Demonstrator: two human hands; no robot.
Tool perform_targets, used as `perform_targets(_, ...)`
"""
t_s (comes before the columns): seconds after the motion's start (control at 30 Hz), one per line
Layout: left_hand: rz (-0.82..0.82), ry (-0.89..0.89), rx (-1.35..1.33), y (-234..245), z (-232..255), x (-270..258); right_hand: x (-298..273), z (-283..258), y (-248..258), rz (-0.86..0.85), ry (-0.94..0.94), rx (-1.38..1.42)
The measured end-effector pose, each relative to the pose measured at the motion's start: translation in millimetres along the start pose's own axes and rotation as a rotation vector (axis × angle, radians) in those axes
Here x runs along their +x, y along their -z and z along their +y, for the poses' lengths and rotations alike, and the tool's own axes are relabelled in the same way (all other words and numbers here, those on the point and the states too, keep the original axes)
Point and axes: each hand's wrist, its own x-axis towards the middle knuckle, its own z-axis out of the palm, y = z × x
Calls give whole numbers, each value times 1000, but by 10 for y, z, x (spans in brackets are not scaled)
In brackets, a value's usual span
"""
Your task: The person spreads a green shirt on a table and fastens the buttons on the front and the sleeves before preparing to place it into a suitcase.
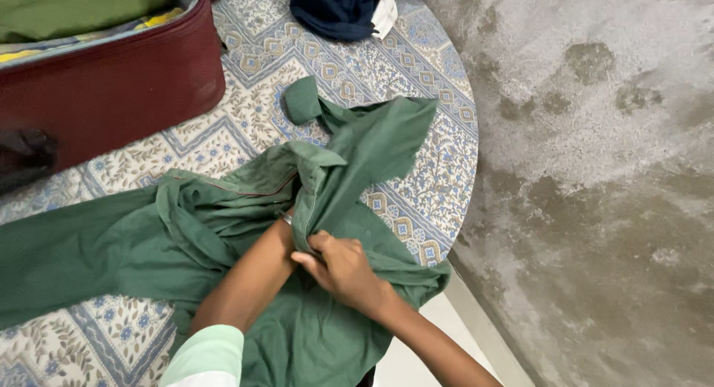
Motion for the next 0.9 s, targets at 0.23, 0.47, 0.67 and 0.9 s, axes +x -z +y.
perform_targets(0.23, 39, -48, -10, -164, 40, 267, -56, 765, 90, 556, -447, 290)
perform_targets(0.47, 11, 41, 70, 207, 308, -275, 194, 1959, 502, 377, -705, 2069)
perform_targets(0.67, -2, 53, 94, 298, 459, -577, 582, 2282, 953, 614, -827, 1395)
perform_targets(0.9, -55, 37, 90, 36, 416, -348, 670, 3299, 2137, 749, -739, 1069)
